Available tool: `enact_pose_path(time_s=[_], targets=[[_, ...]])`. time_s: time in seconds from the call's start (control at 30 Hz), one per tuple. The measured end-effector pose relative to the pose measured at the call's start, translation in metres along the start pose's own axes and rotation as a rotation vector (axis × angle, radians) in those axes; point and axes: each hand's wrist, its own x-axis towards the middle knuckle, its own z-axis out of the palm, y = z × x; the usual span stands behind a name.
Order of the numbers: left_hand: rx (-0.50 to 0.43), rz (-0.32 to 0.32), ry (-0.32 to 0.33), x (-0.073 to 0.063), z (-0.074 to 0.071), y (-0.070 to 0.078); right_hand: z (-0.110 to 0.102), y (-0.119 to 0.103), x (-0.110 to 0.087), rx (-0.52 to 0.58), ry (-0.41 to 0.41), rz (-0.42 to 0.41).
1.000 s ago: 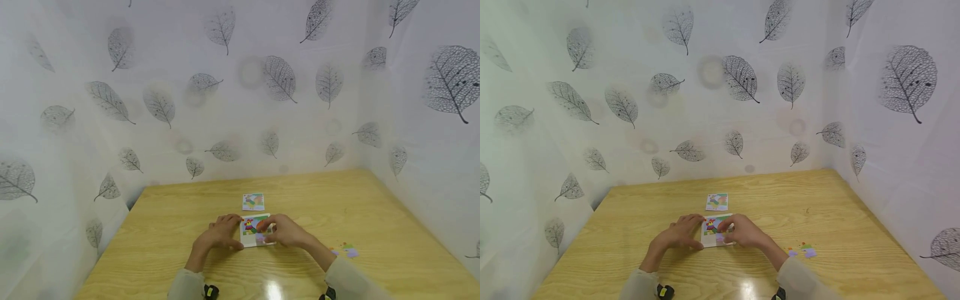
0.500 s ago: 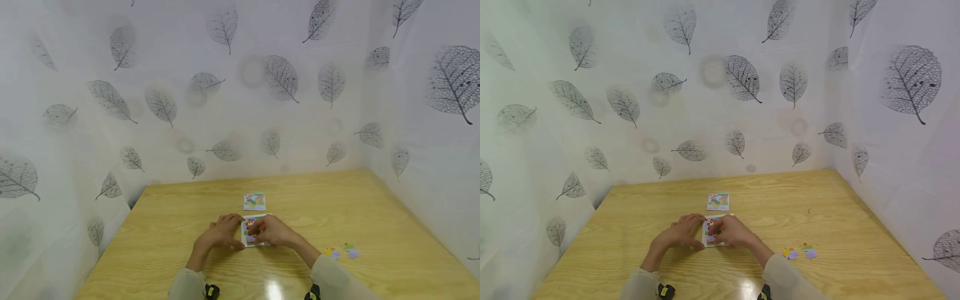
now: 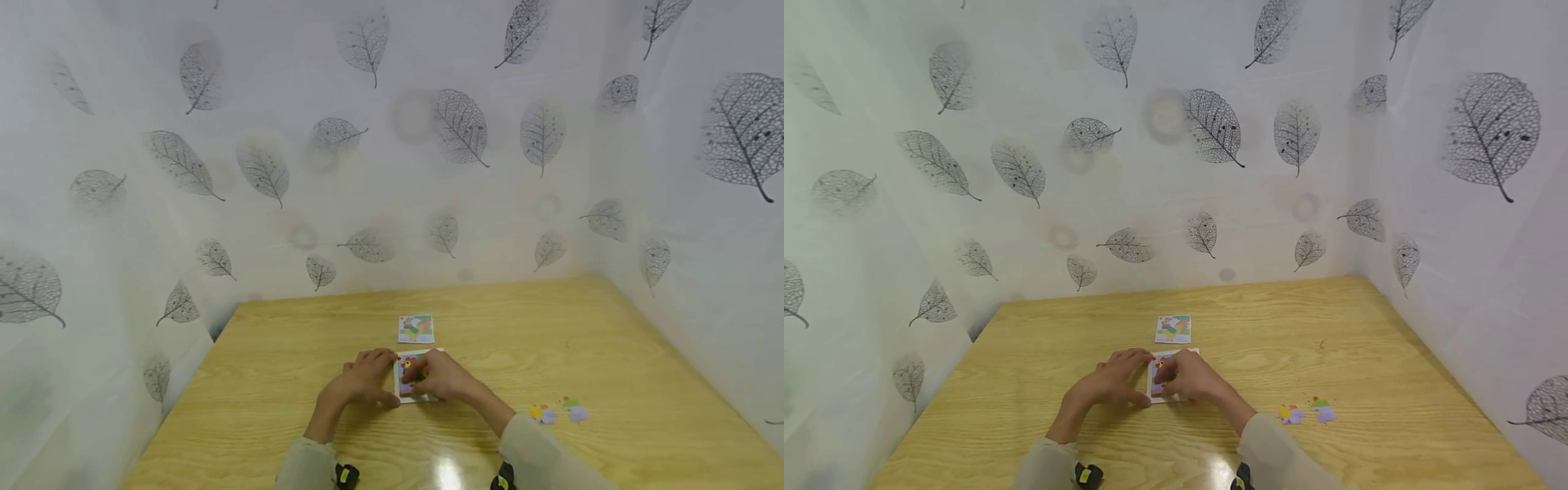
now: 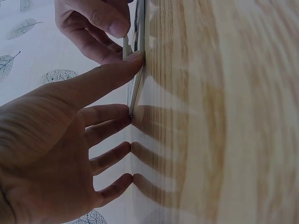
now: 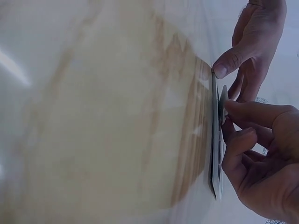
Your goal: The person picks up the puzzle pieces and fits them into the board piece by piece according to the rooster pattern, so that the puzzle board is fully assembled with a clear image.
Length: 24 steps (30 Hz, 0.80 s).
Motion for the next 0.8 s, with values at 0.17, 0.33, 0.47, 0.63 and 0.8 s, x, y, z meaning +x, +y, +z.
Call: enact_pose_path(time_s=[0.17, 0.33, 0.47, 0.63, 0.8], targets=[[-0.005, -0.003, 0.004, -0.0005, -0.0003, 0.0002, 0.0029, -0.0027, 0.0015, -0.080, 0.031, -0.037], [-0.003, -0.007, 0.004, 0.0001, 0.0002, -0.0013, 0.0057, -0.0041, 0.0021, -0.087, 0.039, -0.041], [-0.004, -0.010, 0.004, 0.0005, 0.0010, -0.0024, 0.0064, -0.0030, 0.0024, -0.088, 0.043, -0.047], [-0.007, -0.006, 0.004, -0.0004, 0.0004, -0.0009, 0.0062, -0.0010, 0.0017, -0.079, 0.040, -0.061], [-0.006, -0.009, 0.002, -0.0019, -0.0001, 0.0017, 0.0055, -0.0011, -0.0005, -0.074, 0.043, -0.058]])
